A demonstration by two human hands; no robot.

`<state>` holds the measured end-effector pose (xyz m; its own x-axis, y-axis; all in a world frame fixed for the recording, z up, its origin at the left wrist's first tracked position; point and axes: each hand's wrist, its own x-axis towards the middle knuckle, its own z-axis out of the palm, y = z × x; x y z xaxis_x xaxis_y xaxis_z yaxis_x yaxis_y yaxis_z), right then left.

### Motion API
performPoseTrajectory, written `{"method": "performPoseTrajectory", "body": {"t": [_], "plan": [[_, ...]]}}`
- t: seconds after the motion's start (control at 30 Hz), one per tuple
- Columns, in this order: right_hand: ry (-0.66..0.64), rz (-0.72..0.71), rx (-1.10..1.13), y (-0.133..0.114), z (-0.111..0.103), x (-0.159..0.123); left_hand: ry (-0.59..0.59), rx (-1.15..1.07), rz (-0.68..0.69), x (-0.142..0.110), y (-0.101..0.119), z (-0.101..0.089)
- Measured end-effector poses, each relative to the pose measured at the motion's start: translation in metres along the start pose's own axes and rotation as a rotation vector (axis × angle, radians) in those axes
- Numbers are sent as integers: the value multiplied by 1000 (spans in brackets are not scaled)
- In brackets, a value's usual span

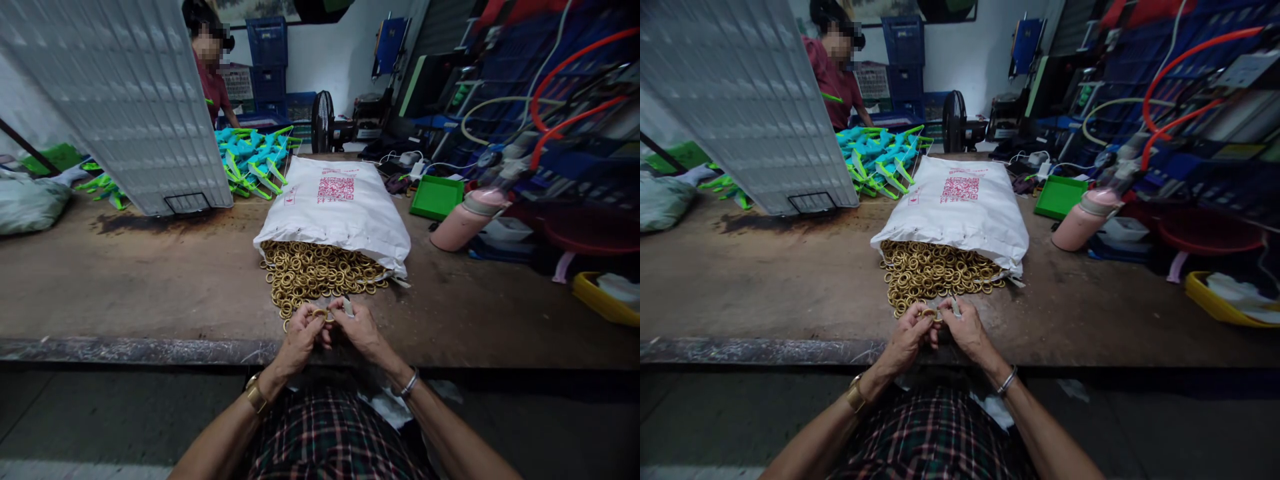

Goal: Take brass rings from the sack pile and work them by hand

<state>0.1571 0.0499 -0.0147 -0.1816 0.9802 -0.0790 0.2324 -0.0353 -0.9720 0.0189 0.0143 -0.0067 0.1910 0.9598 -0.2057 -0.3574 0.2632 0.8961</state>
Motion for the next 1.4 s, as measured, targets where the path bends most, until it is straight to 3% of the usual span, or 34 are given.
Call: {"method": "performPoseTrajectory", "body": {"t": [0.23,0.4,0.57,0.87,1.07,1.2,1.3,1.4], "plan": [[-38,-90,-178,-9,-2,-3,92,220,17,0,-2,-1],[30,-222,-305,-11,-2,-6,114,315,73,0,-5,-2],[-54,-201,-335,-13,0,-11,111,380,121,-1,-8,-4],[-119,-212,-330,-7,6,-19,126,335,107,-3,-7,-1],[-86,-242,-379,-6,3,-19,50,305,29,-9,2,0],[-94,-295,-395,-9,4,-17,-23,147,-47,-11,11,-5],[-119,-216,-280,-14,7,-15,-46,-19,-58,-11,11,-9],[-120,-124,-155,-17,10,-13,-58,-21,-63,-10,7,-11]]}}
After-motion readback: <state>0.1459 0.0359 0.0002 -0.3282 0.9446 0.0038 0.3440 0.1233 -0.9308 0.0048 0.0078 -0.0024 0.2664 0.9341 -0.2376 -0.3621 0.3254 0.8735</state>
